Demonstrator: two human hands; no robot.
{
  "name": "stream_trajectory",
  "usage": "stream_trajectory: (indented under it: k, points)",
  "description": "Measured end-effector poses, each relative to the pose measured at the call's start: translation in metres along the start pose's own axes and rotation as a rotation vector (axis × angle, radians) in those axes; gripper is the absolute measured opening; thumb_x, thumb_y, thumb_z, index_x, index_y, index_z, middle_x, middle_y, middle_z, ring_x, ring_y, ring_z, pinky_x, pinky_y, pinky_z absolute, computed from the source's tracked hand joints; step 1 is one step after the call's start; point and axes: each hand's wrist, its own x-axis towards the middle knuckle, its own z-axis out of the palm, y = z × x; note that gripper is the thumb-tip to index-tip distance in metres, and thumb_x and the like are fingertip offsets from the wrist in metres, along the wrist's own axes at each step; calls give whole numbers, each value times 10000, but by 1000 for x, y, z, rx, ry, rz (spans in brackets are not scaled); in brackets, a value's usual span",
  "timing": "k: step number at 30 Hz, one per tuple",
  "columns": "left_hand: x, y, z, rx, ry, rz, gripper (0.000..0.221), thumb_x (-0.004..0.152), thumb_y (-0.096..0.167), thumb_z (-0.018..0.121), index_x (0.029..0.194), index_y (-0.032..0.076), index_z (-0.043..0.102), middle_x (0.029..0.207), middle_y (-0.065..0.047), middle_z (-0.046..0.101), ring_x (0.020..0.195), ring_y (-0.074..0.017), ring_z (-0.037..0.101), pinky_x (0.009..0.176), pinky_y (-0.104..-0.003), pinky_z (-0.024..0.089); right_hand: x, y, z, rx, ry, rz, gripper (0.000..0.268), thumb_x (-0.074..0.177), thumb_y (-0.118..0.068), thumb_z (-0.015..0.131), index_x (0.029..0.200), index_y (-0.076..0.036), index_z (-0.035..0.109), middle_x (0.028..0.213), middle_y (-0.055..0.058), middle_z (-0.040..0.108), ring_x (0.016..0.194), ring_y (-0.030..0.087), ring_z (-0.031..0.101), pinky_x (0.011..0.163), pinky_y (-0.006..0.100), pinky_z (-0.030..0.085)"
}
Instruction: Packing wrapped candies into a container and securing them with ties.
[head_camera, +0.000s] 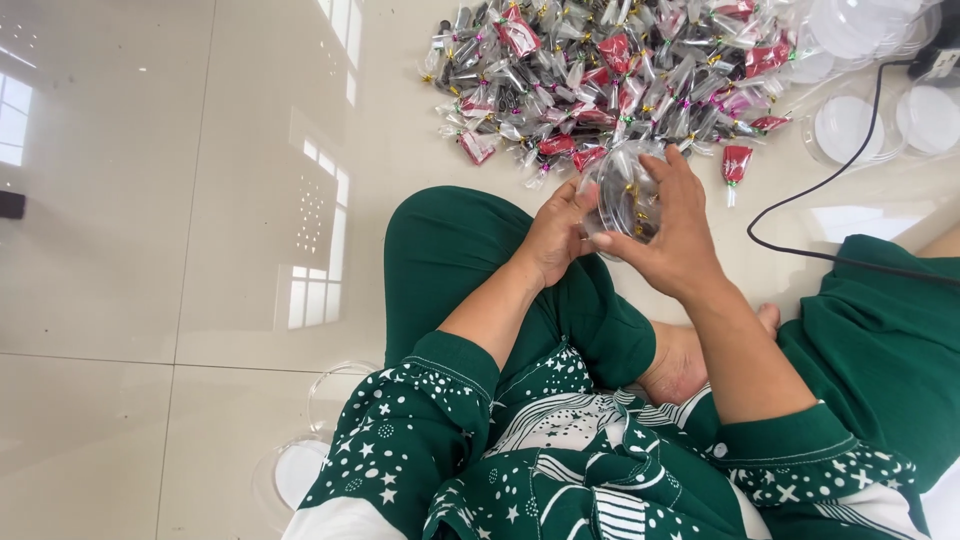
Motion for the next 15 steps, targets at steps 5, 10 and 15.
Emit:
stream_trajectory:
  k: [5, 10, 15]
  points:
    - [-6, 14, 7, -97, -63, -64, 649, 967, 683, 631, 1330, 145, 648, 1227, -163, 706, 1070, -325, 720, 866, -490, 620, -5, -16, -6, 4, -82, -112, 1139, 686, -677, 789, 1586, -127, 360, 1605, 306, 312, 1489, 521, 280, 1230, 612, 151]
    - [17, -10, -19, -50, -37, -90, 761, 965, 721, 593, 1333, 58, 651, 1244, -195, 701, 1106, -320, 706, 932, -498, 591, -10, -19, 3, -140, -135, -51, 1007, 822, -704, 660, 1612, -176, 328, 1605, 319, 252, 1473, 577, 242, 1202, 664, 165]
    - [13, -12, -18, -26, 17, 55, 624, 1046, 562, 587, 1410, 56, 554, 1346, -227, 633, 1187, -301, 666, 1050, -452, 545, -3, -24, 13, -35, -86, 70, 947, 862, -608, 671, 1616, -185, 283, 1604, 324, 215, 1480, 583, 235, 1198, 680, 163]
